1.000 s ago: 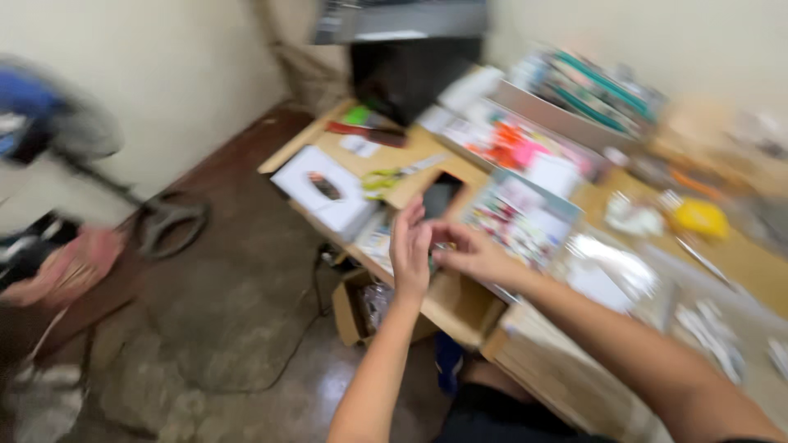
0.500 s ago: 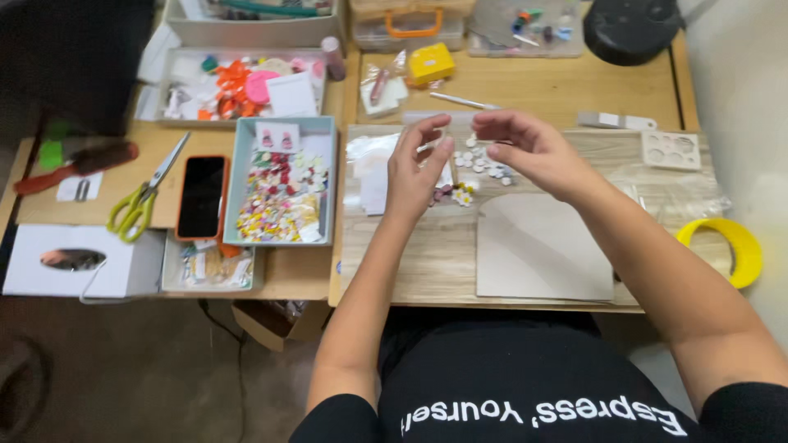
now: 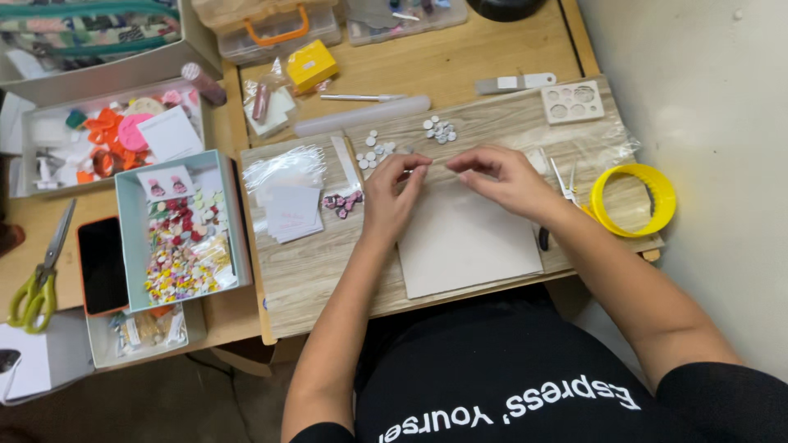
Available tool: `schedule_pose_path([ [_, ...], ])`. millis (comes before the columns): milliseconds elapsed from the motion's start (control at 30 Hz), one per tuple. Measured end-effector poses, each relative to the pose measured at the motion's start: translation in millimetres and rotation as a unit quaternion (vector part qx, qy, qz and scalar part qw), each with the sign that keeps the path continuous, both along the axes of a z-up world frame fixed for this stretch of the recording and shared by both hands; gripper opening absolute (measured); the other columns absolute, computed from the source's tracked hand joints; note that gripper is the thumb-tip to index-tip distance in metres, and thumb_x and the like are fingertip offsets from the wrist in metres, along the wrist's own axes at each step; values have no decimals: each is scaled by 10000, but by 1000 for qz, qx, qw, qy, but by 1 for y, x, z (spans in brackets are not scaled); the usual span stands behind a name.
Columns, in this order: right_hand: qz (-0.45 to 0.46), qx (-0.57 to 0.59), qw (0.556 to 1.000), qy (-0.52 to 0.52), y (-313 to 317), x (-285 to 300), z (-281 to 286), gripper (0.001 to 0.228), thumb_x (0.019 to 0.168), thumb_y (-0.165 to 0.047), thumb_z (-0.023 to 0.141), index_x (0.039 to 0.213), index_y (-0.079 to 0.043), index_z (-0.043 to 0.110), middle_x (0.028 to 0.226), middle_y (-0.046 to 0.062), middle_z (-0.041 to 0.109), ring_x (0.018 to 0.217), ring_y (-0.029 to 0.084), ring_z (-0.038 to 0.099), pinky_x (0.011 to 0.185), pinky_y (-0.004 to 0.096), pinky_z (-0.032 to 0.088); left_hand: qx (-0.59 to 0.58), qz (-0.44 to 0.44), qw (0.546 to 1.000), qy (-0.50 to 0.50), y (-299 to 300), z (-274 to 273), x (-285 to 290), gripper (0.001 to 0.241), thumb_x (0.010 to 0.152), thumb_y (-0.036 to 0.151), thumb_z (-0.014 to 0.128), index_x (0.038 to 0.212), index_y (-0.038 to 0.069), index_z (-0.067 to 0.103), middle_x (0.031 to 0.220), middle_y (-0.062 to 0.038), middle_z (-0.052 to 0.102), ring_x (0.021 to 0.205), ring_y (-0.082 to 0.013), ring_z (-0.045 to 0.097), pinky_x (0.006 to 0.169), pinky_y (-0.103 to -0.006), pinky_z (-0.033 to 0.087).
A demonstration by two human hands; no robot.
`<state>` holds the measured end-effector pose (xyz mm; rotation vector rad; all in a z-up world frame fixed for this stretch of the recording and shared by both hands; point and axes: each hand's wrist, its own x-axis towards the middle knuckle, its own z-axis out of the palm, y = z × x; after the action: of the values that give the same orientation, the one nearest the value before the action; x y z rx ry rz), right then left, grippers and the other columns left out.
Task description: The person places small decorative items into clear plastic bags, inserts white cards, and seals them. They then use a hot glue gun to attach the cards to the bags and place the finished packages into a box.
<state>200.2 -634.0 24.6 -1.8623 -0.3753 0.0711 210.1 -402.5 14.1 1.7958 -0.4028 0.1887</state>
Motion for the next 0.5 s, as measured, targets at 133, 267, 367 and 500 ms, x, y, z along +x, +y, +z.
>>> schedule_pose_path([
  [133, -7, -17, 1000, -8, -6, -6, 12, 192, 909, -8, 723, 1089, -44, 781, 1009, 138, 746, 1015, 245, 731, 933, 326, 583, 61, 28, 995, -67, -3, 1, -6, 152, 1013, 306, 647, 1057, 227, 769, 922, -23, 726, 877, -249, 701, 832, -380, 593],
  [267, -53, -9, 998, -32, -14, -10, 8, 97, 881, -66, 786, 976, -48, 796, 734, 102, 720, 693, 162, 696, 712, 298, 597, 105, 45, 976, -185, -5, 0, -8, 134, 993, 265, 673, 1033, 182, 771, 1002, -33, 742, 1076, -295, 657, 1002, -424, 522],
  [367, -58, -54, 994, -79, -22, -9, 0, 69, 899, -154, 794, 871, -91, 794, 668, 70, 706, 600, 166, 675, 625, 292, 565, 105, 27, 976, -190, -5, -29, -3, 148, 950, 235, 732, 1079, 174, 771, 956, -25, 746, 998, -281, 674, 950, -413, 543],
  [500, -38, -79, 986, -144, -6, -10, 22, 182, 942, -105, 726, 1113, -77, 782, 945, 150, 768, 858, 314, 741, 761, 416, 584, 99, 5, 980, -173, -4, -40, -4, 166, 934, 273, 763, 820, 152, 764, 708, -36, 712, 824, -256, 710, 828, -376, 583],
])
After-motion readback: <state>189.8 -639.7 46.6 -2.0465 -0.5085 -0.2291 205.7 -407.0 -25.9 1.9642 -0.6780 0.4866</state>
